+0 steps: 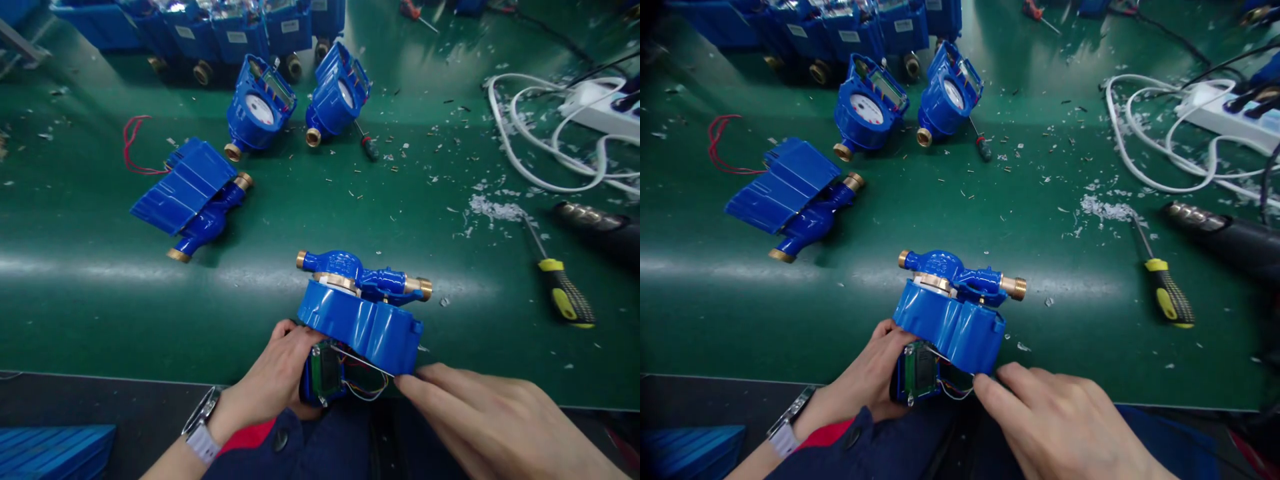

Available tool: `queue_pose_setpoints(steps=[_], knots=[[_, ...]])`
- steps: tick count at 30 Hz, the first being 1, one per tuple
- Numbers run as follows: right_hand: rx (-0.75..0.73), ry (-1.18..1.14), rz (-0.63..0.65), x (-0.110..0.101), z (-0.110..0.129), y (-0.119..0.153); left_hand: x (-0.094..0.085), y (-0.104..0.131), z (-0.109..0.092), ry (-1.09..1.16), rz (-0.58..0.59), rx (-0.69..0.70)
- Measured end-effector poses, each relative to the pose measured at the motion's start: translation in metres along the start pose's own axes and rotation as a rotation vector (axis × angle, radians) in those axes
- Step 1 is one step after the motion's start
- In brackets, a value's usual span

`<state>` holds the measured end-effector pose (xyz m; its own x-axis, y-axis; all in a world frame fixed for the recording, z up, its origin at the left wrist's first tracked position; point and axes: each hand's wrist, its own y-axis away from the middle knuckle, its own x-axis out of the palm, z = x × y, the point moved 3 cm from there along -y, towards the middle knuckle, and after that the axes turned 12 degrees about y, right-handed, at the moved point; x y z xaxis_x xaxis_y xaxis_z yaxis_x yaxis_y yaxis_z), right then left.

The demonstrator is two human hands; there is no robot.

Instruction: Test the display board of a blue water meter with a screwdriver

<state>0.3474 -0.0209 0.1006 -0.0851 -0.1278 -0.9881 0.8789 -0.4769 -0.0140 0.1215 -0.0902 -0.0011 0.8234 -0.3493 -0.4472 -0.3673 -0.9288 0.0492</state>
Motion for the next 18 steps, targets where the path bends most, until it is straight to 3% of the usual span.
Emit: queue_pose_setpoints(steps=[4, 10, 18], knots=[[-0.013, 0.037, -0.019, 0.001, 0.002, -0.001, 0.005, 0.001, 0.001, -0.053, -0.034, 0.0], [0.024, 0.102, -0.067, 0.001, -0.003, 0.004, 0.012, -0.002, 0.002, -0.078, -0.207, -0.013], [0.016, 0.058, -0.031, 0.008, 0.011, 0.006, 0.013, 0.004, -0.001, -0.073, -0.212, 0.009]])
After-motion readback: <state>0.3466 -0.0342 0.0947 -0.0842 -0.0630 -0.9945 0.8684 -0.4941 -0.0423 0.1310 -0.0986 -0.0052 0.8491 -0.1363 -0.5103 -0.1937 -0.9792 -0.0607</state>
